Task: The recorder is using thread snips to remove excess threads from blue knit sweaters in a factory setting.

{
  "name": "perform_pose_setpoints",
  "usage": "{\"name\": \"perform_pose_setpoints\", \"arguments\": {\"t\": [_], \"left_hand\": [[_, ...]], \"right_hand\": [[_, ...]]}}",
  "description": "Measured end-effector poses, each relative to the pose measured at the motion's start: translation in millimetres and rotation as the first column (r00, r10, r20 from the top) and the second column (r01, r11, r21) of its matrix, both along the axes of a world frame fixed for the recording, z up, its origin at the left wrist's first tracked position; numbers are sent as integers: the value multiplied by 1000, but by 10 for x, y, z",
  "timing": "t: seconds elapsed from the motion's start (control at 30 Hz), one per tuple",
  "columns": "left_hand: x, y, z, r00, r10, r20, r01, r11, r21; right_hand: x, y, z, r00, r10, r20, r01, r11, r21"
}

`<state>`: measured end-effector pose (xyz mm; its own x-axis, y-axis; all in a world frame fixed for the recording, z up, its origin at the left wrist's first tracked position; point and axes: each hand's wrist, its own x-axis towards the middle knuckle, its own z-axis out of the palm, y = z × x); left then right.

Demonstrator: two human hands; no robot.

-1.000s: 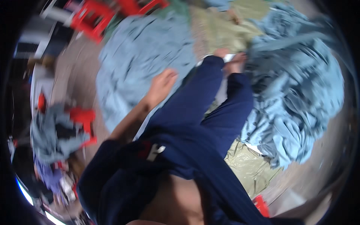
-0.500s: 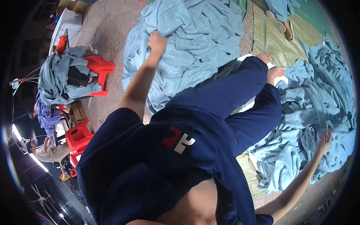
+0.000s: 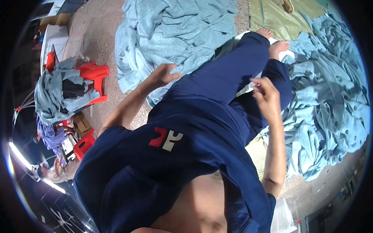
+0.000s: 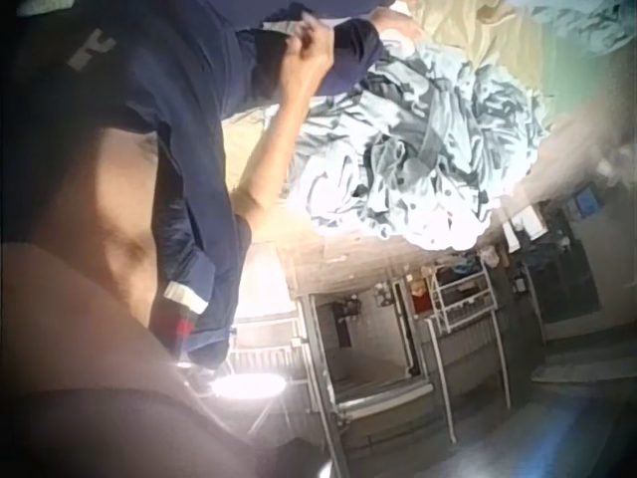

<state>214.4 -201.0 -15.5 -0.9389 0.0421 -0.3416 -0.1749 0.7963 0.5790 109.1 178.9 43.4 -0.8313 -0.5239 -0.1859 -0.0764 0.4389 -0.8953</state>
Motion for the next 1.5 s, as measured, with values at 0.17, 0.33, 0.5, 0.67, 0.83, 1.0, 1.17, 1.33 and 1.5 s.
{"name": "perform_pose_setpoints", "arguments": {"t": [0.17,0.33,0.5,0.67,0.83,1.0,1.17,1.33,1.5], "left_hand": [[-559,676,1311,982,-66,180,-75,728,681],[-765,1136,1582,973,-232,11,75,360,930],[-760,1076,1328,878,-317,-359,475,668,572],[-777,826,707,724,-555,-411,594,804,-39],[-1002,659,636,752,-572,-328,565,815,-125],[-1272,252,1336,615,-153,-773,-21,978,-210],[-1102,153,2069,607,255,-752,222,855,469],[-868,211,2141,857,-454,-244,514,717,470],[-794,492,1954,650,-712,264,586,691,422]], "right_hand": [[219,-725,415,998,-1,-69,-15,970,-241],[225,-373,319,867,-240,436,486,596,-639],[379,978,694,687,-548,477,647,163,-745],[732,2638,757,808,-384,446,495,33,-868],[657,2014,1,358,-843,402,900,198,-387],[1045,1816,-254,312,-822,477,908,110,-403],[1038,1587,100,538,-740,404,811,322,-489],[1251,1923,159,563,-729,390,800,362,-478],[1480,2129,35,599,-734,321,707,672,218]]}}
